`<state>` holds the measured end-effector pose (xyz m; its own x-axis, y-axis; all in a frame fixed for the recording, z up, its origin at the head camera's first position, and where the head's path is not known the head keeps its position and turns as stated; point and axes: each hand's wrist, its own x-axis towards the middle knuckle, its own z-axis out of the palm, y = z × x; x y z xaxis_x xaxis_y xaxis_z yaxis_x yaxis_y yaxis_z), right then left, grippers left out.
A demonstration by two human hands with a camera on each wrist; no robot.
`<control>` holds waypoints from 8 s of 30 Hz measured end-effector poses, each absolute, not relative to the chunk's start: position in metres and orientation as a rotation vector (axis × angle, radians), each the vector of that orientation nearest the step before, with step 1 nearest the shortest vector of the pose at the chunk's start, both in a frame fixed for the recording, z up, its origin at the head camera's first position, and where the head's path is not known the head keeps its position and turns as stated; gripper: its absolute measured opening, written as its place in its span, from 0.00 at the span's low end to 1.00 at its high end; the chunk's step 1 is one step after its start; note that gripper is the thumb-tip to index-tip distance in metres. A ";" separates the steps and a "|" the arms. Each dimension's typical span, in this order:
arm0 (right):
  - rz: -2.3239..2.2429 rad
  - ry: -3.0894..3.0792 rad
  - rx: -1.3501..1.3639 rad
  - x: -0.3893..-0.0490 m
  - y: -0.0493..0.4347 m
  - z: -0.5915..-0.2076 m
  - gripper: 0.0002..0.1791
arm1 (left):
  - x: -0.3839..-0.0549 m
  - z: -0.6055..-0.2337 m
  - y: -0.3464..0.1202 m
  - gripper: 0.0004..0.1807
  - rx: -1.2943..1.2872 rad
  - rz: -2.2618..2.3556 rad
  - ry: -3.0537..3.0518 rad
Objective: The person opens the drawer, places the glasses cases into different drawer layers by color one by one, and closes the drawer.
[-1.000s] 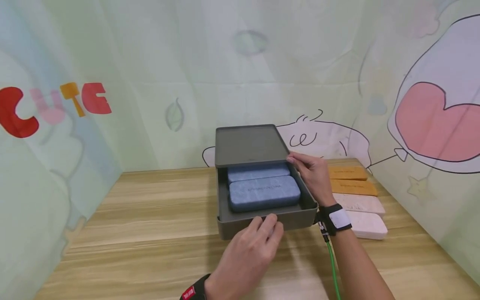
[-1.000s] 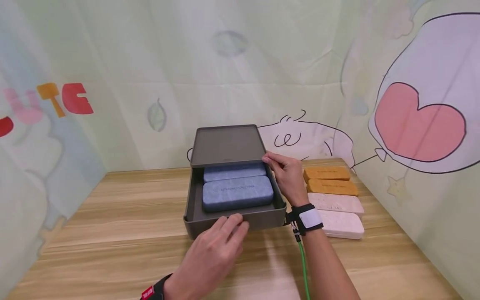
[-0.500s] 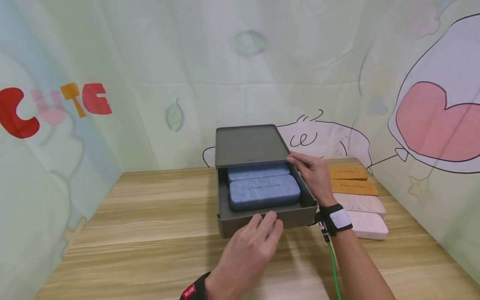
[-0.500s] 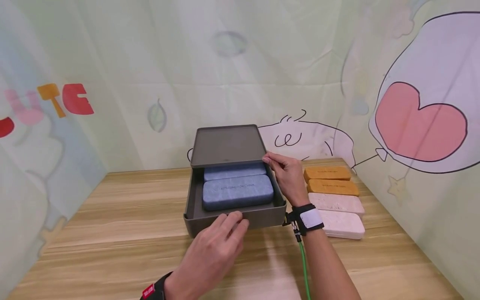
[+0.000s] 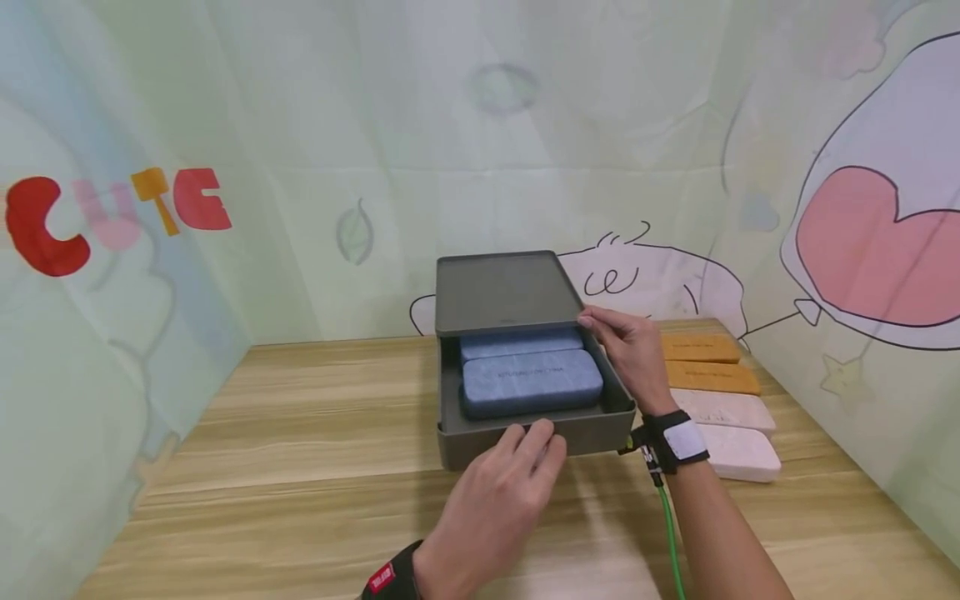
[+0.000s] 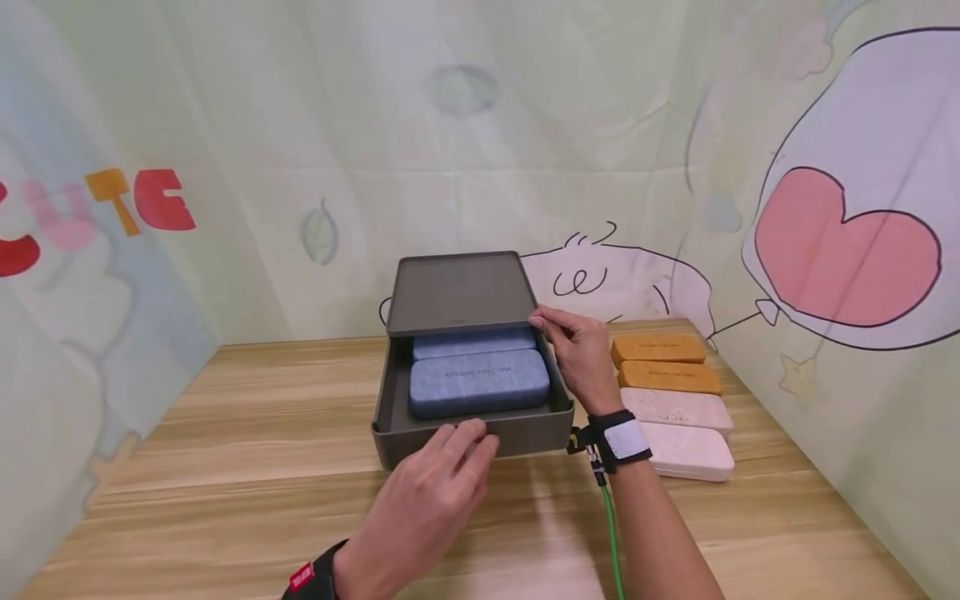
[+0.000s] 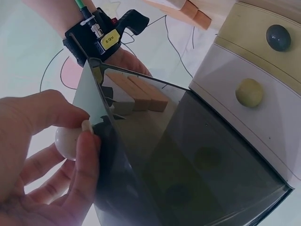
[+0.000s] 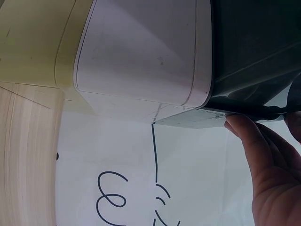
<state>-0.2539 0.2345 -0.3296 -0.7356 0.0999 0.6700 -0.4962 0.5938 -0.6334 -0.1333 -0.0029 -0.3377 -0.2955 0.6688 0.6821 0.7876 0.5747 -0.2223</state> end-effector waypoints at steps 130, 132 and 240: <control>1.231 -2.262 0.364 -0.251 0.242 -0.329 0.19 | -0.237 -0.337 0.019 0.13 -0.953 -0.254 -2.169; 1.222 -2.248 0.356 -0.251 0.240 -0.329 0.19 | -0.238 -0.336 0.019 0.13 -0.957 -0.249 -2.171; 1.082 -2.103 0.344 -0.260 0.230 -0.329 0.06 | -0.232 -0.388 0.022 0.12 -0.849 0.017 -2.193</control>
